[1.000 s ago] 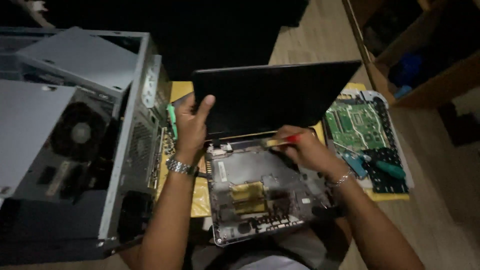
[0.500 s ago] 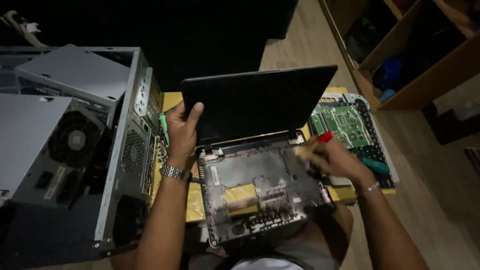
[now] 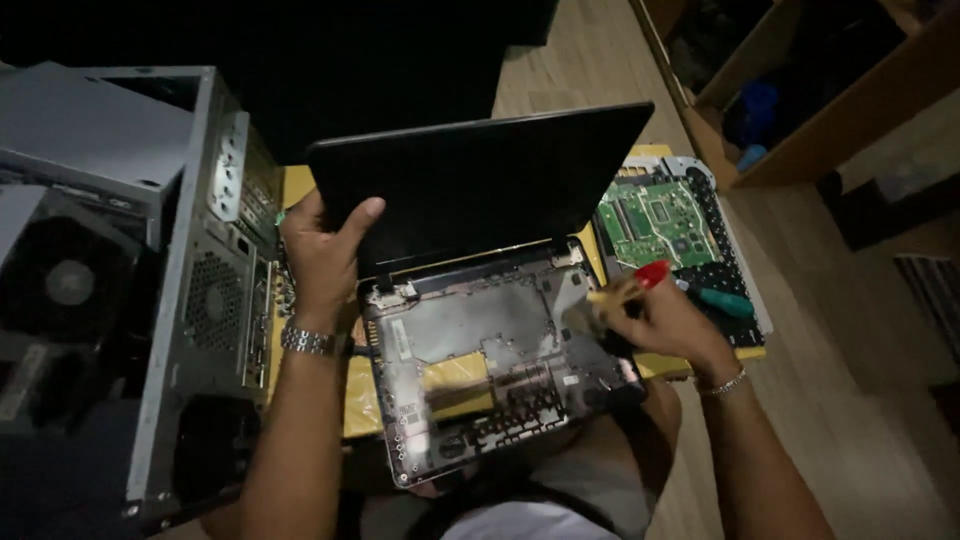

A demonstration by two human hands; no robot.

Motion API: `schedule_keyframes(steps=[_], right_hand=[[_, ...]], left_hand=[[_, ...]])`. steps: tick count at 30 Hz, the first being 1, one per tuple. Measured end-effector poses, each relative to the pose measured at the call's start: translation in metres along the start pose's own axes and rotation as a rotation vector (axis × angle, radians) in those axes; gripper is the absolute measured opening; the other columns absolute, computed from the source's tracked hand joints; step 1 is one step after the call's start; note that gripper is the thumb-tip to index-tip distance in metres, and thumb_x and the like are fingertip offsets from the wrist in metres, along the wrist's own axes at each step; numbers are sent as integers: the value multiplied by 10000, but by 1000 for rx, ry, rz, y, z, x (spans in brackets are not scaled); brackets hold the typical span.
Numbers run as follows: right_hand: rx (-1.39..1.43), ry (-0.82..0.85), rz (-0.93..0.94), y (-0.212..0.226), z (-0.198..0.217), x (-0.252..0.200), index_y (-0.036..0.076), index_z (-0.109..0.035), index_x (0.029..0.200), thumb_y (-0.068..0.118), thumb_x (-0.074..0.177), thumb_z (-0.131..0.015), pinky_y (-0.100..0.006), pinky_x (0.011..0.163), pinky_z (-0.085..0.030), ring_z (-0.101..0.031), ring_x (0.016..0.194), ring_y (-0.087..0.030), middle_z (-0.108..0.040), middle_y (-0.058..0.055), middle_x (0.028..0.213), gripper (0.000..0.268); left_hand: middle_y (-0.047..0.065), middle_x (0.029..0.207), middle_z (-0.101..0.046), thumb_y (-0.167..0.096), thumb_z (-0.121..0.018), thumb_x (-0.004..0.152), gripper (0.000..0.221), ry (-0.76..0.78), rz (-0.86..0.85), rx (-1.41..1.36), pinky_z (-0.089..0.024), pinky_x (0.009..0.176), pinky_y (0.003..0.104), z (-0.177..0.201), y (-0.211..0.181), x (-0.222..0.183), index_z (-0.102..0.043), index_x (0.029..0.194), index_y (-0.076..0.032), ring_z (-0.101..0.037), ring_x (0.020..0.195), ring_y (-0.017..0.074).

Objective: Disassembling a laptop, cleaning the internal chassis with a brush, and re-installing the motherboard.

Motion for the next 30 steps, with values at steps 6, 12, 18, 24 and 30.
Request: schedule_keyframes(steps=[6,12,18,24,30], right_hand=[[-50,46,-28,-26,-3,-13,-34,-742,742,17,778,-689,-458,764,-569,-745,712,-336,-768,-216,748,82],[-92,72,-163,24,8,-16,-64,-768,832,154,839,-723,-489,805,-558,-760,785,-397,-772,-260,803,223],[-37,109,-244,14,14,-57,0,-786,779,151,847,-725,-399,772,-593,-769,693,-280,-800,-180,764,176],[75,56,-371,17,30,-100,-26,-777,864,150,861,-708,-444,741,-602,-771,665,-311,-794,-193,746,189],[-49,30,-311,16,39,-113,-24,-755,977,287,898,-686,-435,801,-623,-798,794,-350,-787,-219,890,328]], left_hand=[[44,777,-674,-37,-889,879,174,31,-42,22,-542,674,309,-2,-1,2,-724,932,-41,-589,740,90],[48,785,-667,-42,-898,879,193,29,-47,53,-549,684,327,0,-2,1,-714,936,-24,-583,743,100],[85,864,-702,-25,-866,914,165,51,-70,-11,-566,745,363,2,10,2,-724,997,-15,-614,836,114],[108,902,-703,-4,-849,946,161,75,-101,-15,-567,787,381,5,15,2,-721,1044,2,-615,868,133],[153,1011,-722,1,-833,949,228,83,-126,-8,-568,866,423,14,36,4,-706,1137,10,-649,965,174]])
Point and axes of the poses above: each hand's wrist, its own x-axis towards the middle knuckle, its own z-axis out of the back of the hand, y = z × x, the point moved 8 cm from there along x, towards the middle knuckle
